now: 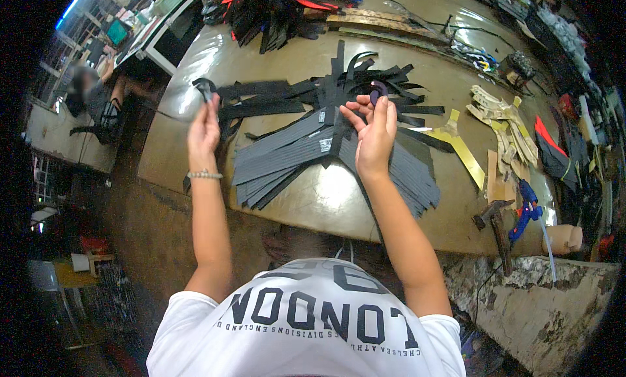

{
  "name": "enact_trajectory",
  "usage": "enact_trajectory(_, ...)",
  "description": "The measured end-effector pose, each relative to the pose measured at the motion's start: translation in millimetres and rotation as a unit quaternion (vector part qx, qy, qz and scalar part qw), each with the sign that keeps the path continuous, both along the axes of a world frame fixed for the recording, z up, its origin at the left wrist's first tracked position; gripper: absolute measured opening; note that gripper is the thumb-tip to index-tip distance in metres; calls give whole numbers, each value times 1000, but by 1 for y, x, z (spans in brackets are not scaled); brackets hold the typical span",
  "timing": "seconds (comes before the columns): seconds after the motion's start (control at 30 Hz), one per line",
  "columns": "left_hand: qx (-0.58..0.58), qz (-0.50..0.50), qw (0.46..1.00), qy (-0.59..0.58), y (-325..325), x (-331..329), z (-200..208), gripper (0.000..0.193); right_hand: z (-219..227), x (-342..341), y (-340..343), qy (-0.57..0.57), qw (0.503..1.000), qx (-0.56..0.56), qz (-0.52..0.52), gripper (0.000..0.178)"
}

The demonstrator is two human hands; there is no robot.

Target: The person repeatedly picks up black fabric straps and small white rectangular tags from a table. They attach each tag to a strap by hand, then place the assembled unit back on the table. The process is repeated continuously throughout the clip.

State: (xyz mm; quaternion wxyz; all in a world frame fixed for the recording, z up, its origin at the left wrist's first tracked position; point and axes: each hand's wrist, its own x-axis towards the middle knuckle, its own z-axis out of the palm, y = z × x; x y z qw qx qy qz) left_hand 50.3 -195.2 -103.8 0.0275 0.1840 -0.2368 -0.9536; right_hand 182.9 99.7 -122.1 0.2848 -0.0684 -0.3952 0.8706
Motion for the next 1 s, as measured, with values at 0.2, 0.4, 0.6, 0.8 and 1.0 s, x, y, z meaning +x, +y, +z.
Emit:
enact_trajectory(0.2, -445, -43, 859, 248, 53, 66, -7, 45, 11, 5, 15, 34, 980, 142, -137, 31)
enact_trajectory(0.4, -768, -78, 573, 275, 78, 54, 11, 27, -3, 2, 10, -73, 984, 159, -26, 34)
enact_trajectory(0.6, -827, -198, 337, 404, 108, 13, -4, 19, -10, -2, 12, -105, 983, 149, 19, 35)
enact_trajectory(0.8, -703, -49, 493, 510, 151, 78, 47, 15, 13, 6, 9, 0, 995, 94, 39, 37)
enact_trajectory(1.0, -652, -35, 515, 556, 164, 135, 55, 18, 16, 12, -12, 45, 954, -163, 246, 29)
